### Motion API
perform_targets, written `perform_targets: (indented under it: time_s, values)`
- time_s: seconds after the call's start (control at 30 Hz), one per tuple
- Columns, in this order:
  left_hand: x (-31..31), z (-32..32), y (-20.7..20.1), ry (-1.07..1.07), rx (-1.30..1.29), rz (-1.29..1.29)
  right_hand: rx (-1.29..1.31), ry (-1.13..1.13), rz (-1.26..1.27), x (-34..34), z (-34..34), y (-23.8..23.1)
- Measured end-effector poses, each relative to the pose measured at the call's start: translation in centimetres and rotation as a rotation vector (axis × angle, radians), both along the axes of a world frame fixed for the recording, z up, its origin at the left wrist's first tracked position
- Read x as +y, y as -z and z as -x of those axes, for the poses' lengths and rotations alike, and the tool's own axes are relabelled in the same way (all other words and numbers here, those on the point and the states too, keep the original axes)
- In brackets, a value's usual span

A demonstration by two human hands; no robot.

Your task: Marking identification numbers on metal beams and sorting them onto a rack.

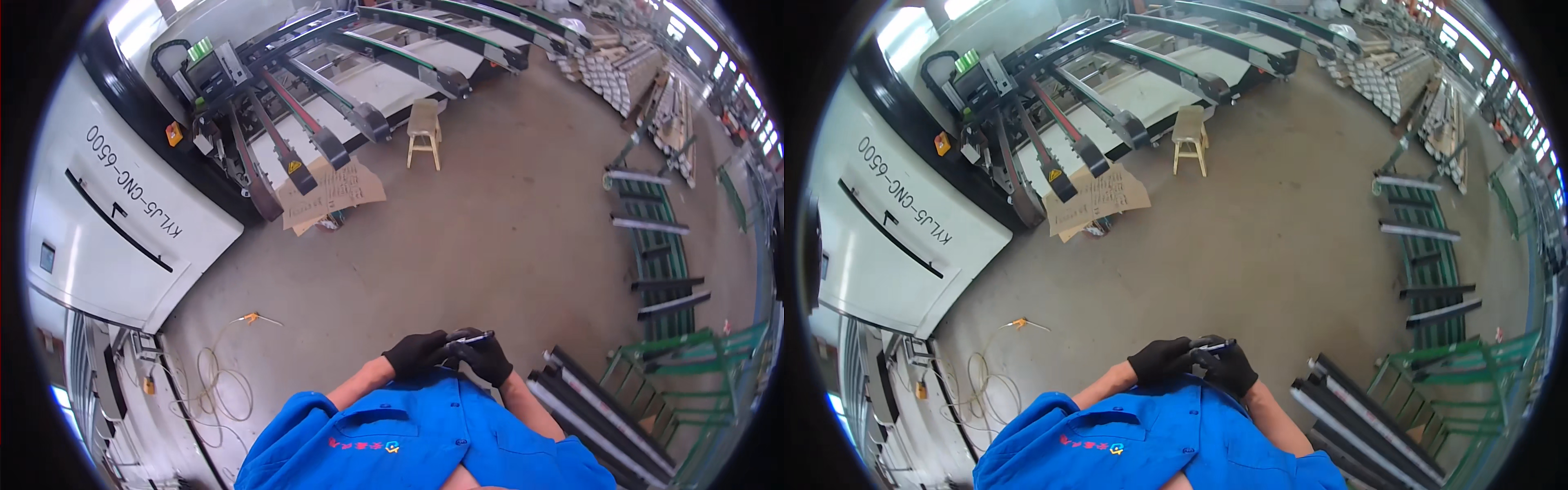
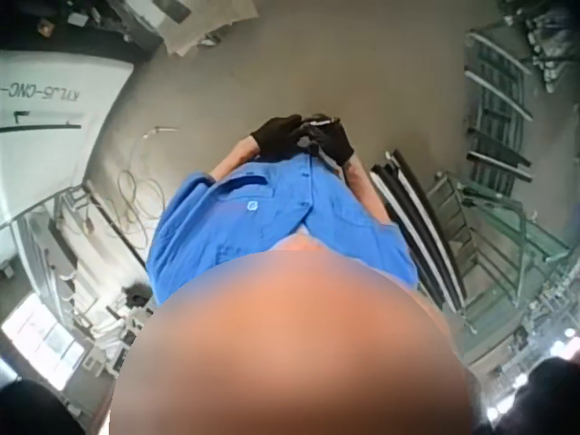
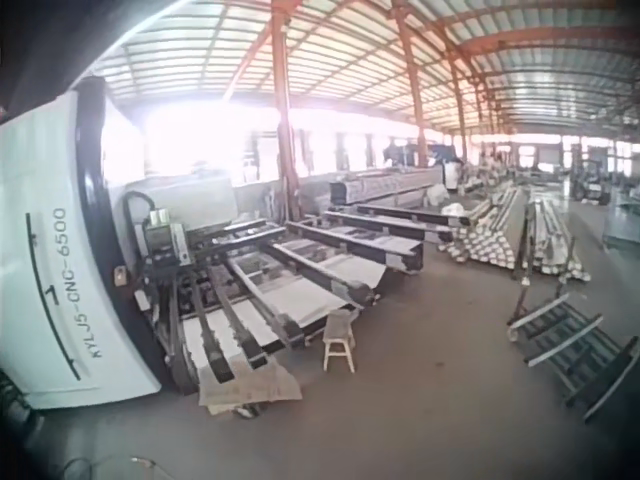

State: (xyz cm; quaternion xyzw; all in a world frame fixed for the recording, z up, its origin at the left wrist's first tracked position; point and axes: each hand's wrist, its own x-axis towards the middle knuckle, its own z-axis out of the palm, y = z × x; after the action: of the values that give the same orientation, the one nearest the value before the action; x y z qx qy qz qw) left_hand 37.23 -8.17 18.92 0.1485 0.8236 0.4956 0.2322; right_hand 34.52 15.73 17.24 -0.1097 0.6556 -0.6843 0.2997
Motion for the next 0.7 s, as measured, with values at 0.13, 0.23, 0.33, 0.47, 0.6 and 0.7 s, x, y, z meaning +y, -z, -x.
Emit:
perform_targets:
  time_s: [0.13, 0.23, 0.33, 0.47, 0.6, 0.7]
  values:
    - [-1.1, 11.4, 0.0, -0.176, -0.038, -0.146, 0.182, -0.108, -0.063, -2.4, 14.1, -1.9]
    - [-2.4, 21.9, 1.9, -0.24, -0.065, -0.33, 0.296, -0.129, -0.11, -4.5, 24.8, -1.5]
    - [-4.3, 33.7, 2.6, -0.196, 0.079, -0.275, 0.102, -0.079, -0.058, -6.3, 35.9, -2.1]
    - [-6.7, 48.9, 0.5, -0.171, 0.013, -0.242, -0.003, 0.022, 0.105, -7.2, 50.2, -5.3]
    - [-10.6, 61.9, -2.7, -0.281, 0.233, -0.242, 0.238, 0.295, 0.262, -8.0, 63.3, -8.0]
    - [-14.8, 71.1, -2.6, -0.405, 0.343, -0.253, 0.378, 0.518, 0.207, -9.3, 75.5, -7.0]
